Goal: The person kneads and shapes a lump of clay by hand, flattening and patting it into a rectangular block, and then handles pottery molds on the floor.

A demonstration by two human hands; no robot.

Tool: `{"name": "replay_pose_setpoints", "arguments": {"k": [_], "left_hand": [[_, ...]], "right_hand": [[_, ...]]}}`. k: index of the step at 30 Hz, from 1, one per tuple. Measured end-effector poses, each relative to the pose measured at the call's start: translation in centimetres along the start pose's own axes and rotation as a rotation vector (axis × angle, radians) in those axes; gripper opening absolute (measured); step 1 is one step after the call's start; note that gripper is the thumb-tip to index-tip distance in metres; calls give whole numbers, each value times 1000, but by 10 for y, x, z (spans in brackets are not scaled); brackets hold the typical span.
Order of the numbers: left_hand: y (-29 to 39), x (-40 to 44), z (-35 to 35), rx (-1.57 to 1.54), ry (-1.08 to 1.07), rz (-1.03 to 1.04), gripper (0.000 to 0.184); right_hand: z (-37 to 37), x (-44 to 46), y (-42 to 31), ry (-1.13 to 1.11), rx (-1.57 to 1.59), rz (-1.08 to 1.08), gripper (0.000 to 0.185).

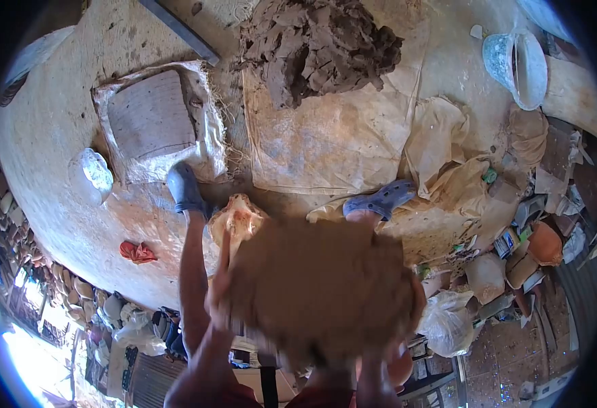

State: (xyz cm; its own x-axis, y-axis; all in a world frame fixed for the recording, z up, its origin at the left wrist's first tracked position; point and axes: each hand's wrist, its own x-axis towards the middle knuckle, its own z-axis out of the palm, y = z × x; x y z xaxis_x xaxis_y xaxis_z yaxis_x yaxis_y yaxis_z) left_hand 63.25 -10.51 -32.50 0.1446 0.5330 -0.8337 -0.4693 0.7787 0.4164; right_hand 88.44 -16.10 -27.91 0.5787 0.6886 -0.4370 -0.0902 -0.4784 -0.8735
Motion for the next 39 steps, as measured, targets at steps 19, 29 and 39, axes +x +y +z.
{"name": "replay_pose_setpoints", "arguments": {"k": [19,29,39], "left_hand": [[-75,273,-17,287,306,-238,59],[-45,15,9,500,325,6,80],[-30,-93,-12,823,163,502,116]], "right_hand": [[48,241,211,-297,-426,468,89],[-18,11,107,59,-329,436,99],[1,-6,41,86,-285,-7,104]]}}
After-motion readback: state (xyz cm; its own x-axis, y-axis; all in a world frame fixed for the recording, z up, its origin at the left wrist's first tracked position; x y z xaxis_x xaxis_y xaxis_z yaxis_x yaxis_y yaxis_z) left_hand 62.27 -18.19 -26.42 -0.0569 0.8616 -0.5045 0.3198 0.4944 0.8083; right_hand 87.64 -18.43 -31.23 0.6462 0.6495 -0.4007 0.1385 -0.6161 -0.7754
